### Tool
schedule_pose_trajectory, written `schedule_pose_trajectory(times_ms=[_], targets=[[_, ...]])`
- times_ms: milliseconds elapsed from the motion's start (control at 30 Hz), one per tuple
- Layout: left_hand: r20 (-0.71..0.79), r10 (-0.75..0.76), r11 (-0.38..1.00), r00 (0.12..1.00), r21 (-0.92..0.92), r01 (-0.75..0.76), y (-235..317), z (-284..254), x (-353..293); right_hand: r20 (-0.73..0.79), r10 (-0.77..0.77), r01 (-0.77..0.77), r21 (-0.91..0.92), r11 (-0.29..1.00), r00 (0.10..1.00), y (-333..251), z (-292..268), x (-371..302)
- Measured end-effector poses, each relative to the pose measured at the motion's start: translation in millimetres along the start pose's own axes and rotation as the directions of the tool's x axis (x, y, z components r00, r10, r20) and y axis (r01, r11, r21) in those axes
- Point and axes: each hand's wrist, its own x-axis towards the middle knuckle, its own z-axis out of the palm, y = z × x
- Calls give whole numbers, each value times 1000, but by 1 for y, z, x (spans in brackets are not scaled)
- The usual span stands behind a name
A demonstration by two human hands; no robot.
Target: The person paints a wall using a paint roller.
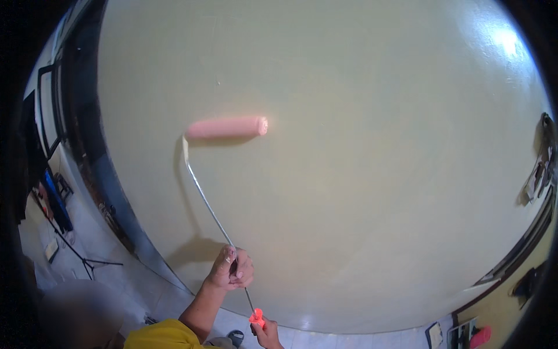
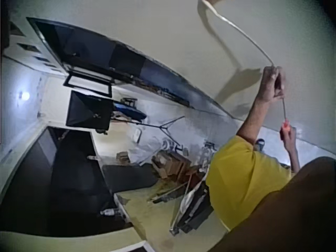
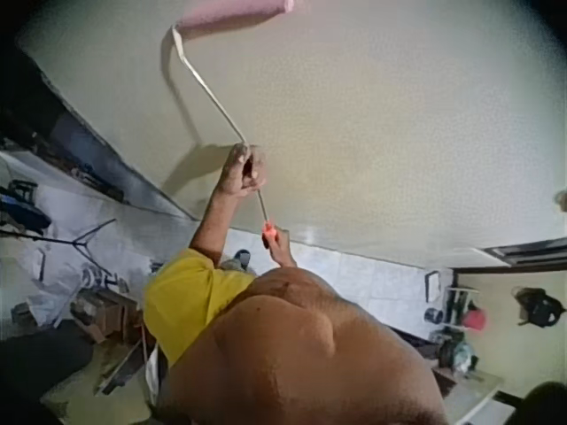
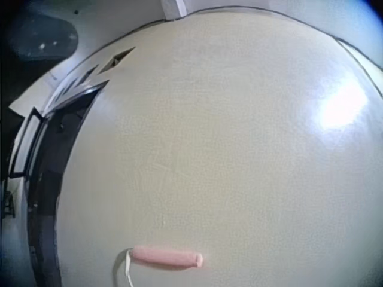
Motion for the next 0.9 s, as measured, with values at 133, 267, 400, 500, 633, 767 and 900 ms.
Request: schedule_pose_trajectory(times_ms=[133,267,400,500,633,767,900], targets=[[-46,58,987,997,152,-51,56,16,9,179,72,-87,82,993,981,-5,25,21],[-75,121,945,990,315,-92,108,43,32,220,61,-67,21,998,974,-57,54,47],[-84,121,922,989,378,-80,122,43,33,178,7,-21,75,997,984,-60,75,55],[-141,82,927,987,375,-24,109,28,14,138,0,-9,65,998,990,-26,86,38],[-160,-41,942,986,323,91,83,11,-23,109,89,-98,89,991,990,-4,95,-10],[-171,-134,948,976,263,177,83,18,-44,143,179,-200,142,969,973,-15,102,-52],[-128,-129,944,983,287,161,98,33,-30,128,233,-252,169,953,964,-70,104,-54]])
